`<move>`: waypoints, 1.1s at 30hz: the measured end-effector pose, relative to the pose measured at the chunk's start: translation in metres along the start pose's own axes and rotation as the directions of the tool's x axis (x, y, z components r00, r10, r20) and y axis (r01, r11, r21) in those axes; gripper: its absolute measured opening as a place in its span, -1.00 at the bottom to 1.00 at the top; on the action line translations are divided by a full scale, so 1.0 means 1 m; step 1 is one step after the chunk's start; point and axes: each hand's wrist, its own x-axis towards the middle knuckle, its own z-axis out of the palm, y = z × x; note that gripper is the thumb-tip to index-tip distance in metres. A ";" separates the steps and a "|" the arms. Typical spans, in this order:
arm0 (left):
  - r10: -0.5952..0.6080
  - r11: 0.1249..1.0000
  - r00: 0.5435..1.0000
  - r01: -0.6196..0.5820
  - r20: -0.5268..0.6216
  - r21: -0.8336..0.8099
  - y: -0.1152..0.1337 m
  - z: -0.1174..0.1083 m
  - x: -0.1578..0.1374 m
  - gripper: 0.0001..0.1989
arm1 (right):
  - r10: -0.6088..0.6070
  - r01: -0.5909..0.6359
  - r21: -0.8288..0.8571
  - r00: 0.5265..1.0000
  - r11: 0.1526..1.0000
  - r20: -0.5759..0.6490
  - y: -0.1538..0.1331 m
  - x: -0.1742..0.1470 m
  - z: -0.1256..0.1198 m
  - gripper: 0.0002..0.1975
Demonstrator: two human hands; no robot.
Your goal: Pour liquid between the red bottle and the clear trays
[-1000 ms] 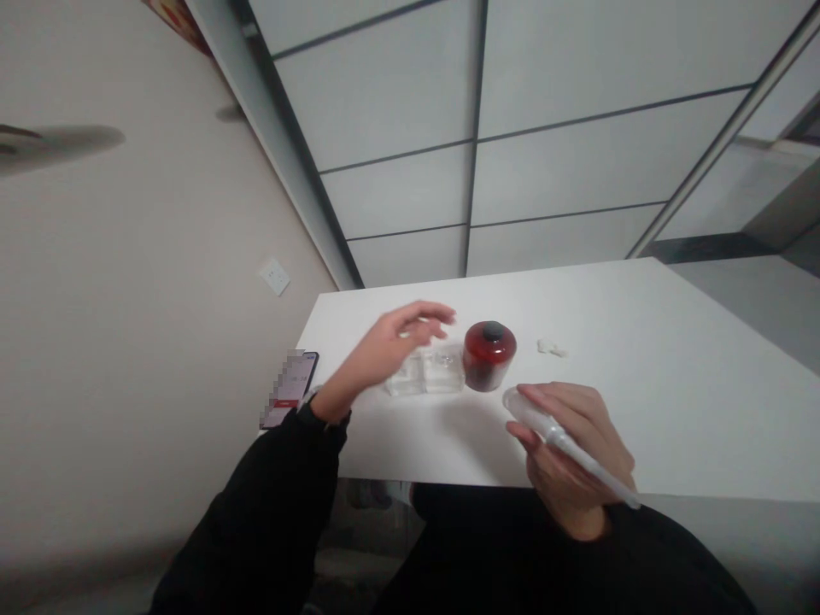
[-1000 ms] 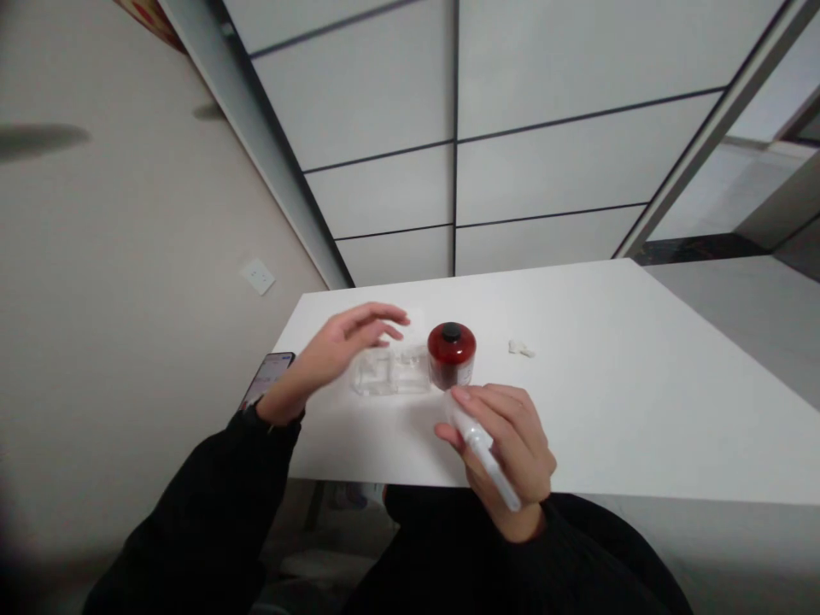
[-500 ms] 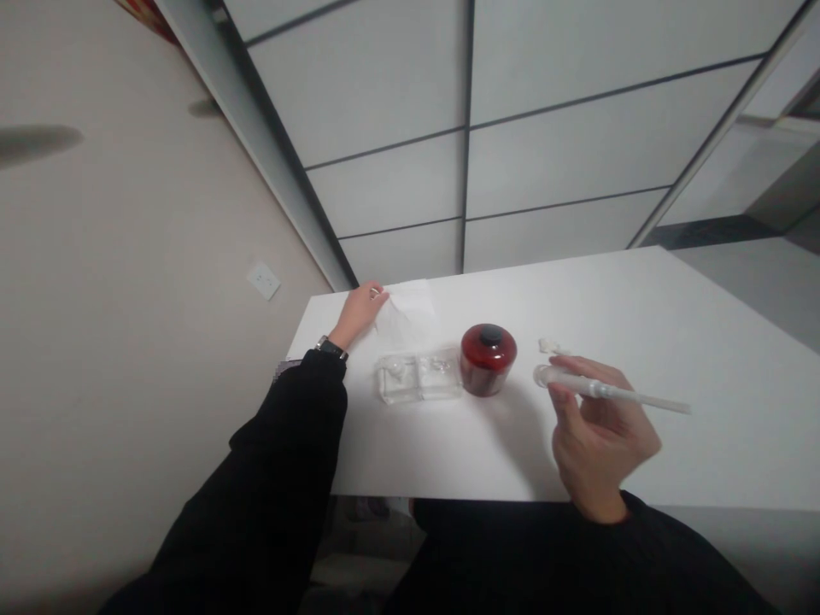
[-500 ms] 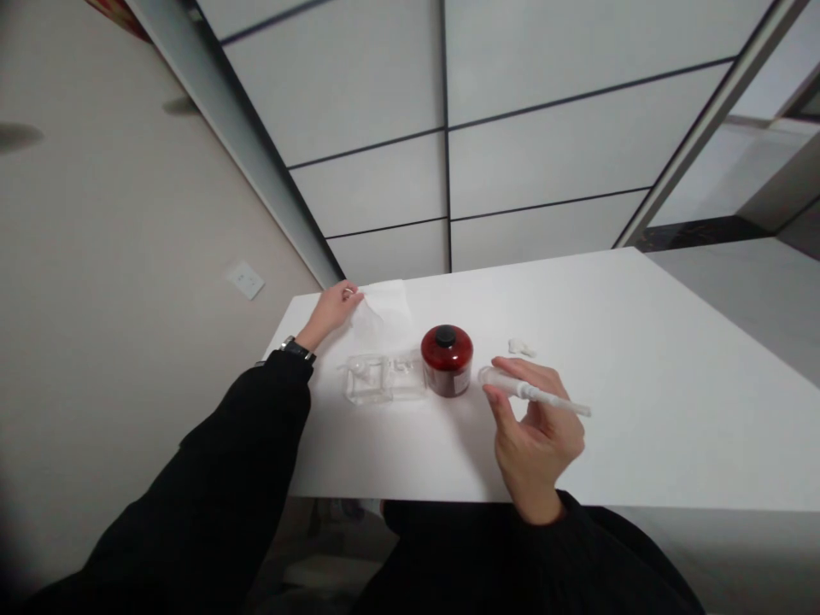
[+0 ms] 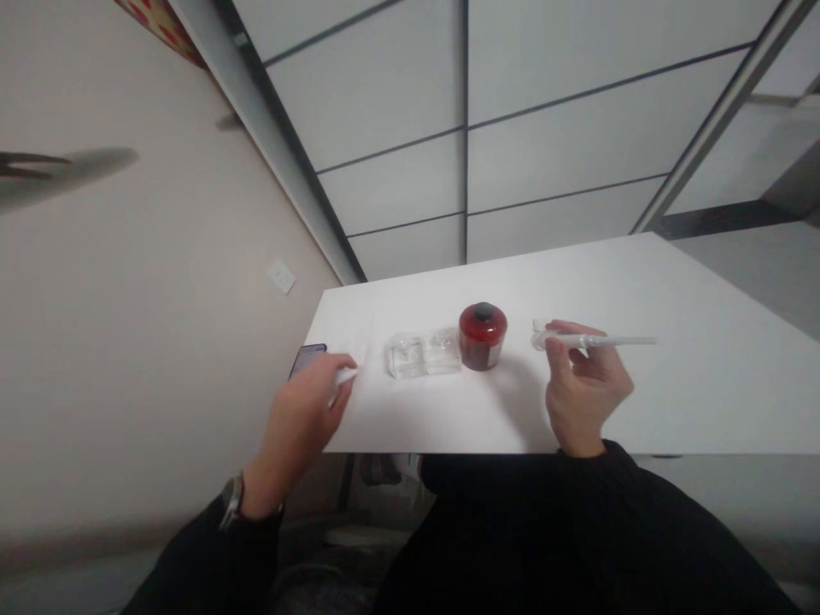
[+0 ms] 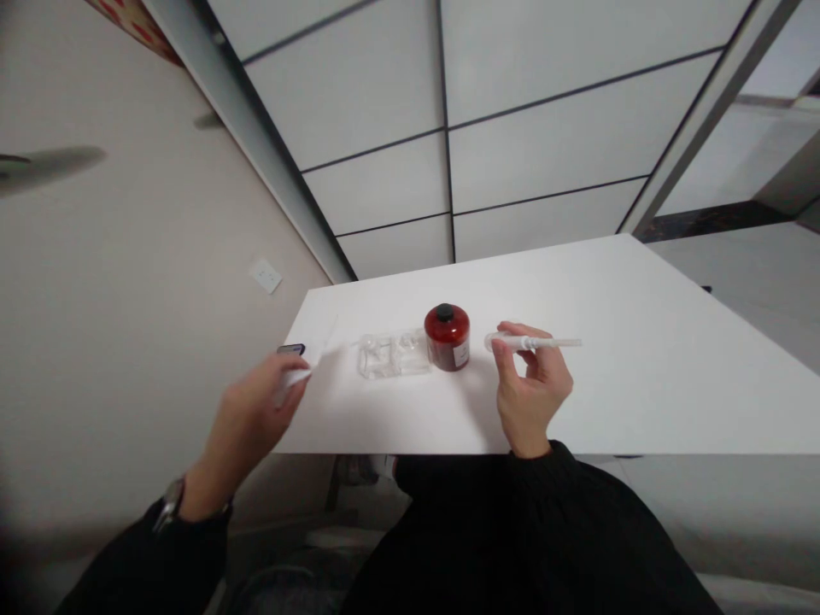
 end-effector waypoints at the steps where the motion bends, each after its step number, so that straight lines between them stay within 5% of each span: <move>1: -0.003 1.000 0.998 0.001 0.069 0.031 0.011 0.007 -0.019 -0.83 | 0.002 -0.002 -0.001 1.000 1.000 0.002 -0.001 0.000 0.000 -0.71; 6: -0.063 0.998 0.916 0.056 0.396 0.029 0.061 0.070 -0.067 -0.71 | -0.001 0.001 0.015 1.000 1.000 0.005 -0.001 -0.001 -0.001 -0.70; 10: -0.218 0.971 0.902 0.239 0.374 -0.011 0.084 0.096 -0.056 -0.66 | 0.011 -0.011 0.007 1.000 1.000 0.009 0.002 -0.002 -0.002 -0.70; 12: -0.199 0.952 0.904 0.269 0.378 -0.143 0.089 0.097 -0.049 -0.56 | 0.012 -0.012 -0.001 1.000 1.000 0.003 0.003 -0.001 -0.002 -0.69; 16: -0.023 0.922 0.939 0.152 0.342 -0.356 0.080 0.093 -0.051 -0.48 | 0.009 -0.010 -0.029 1.000 1.000 -0.020 0.003 0.002 -0.004 -0.67; 19: 0.031 0.971 0.932 0.057 0.360 -0.232 0.060 0.099 -0.061 -0.45 | 0.002 -0.003 -0.026 1.000 1.000 -0.030 0.001 0.003 -0.004 -0.69; 23: 0.091 0.994 0.868 -0.054 0.488 -0.090 0.046 0.111 -0.072 -0.27 | -0.006 0.006 -0.014 1.000 1.000 -0.014 -0.003 0.003 -0.004 -0.71; 33: 0.273 0.953 0.796 -0.147 0.541 -0.263 0.083 0.124 -0.038 -0.15 | 0.023 -0.023 0.012 1.000 1.000 -0.002 0.000 0.002 -0.004 -0.74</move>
